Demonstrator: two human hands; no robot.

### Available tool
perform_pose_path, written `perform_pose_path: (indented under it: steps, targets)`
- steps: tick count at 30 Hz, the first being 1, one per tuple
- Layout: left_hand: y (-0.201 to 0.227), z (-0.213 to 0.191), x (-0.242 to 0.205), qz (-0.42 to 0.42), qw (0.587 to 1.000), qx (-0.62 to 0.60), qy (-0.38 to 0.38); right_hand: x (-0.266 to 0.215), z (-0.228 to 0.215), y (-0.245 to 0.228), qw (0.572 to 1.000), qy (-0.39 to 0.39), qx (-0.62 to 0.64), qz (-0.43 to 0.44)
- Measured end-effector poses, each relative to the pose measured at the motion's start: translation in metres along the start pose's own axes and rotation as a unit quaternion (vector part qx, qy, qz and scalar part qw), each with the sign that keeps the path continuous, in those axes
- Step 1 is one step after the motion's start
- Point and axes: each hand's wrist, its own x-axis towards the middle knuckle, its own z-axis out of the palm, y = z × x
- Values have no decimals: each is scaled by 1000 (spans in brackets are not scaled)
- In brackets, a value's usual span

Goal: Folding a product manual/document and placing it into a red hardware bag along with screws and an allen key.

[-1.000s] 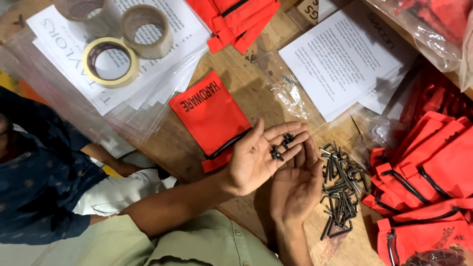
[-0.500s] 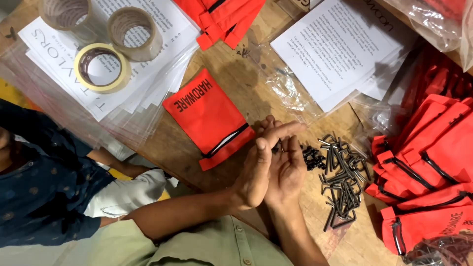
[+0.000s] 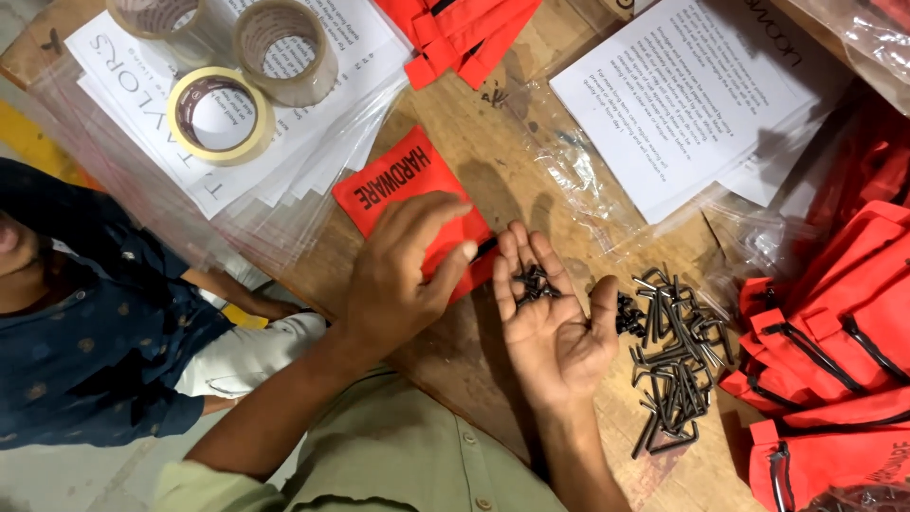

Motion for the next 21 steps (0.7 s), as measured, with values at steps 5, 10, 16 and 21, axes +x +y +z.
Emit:
perform_pose_path:
  steps: [5,10,16,21]
  targets:
    - [-13,-3,-11,-14,997,64,-32,-1,1,0,1000,1,-3,2]
    - [-26,7,-18,-12,997,79,-25,-1,0,1,999,4,33,10]
    - [-21,6,-15,-33,996,72,-42,-1,0,1,999,-4,45,13]
    - [-16,2,-11,-44,997,59,-35,-3,1,2,1000,8,12,12]
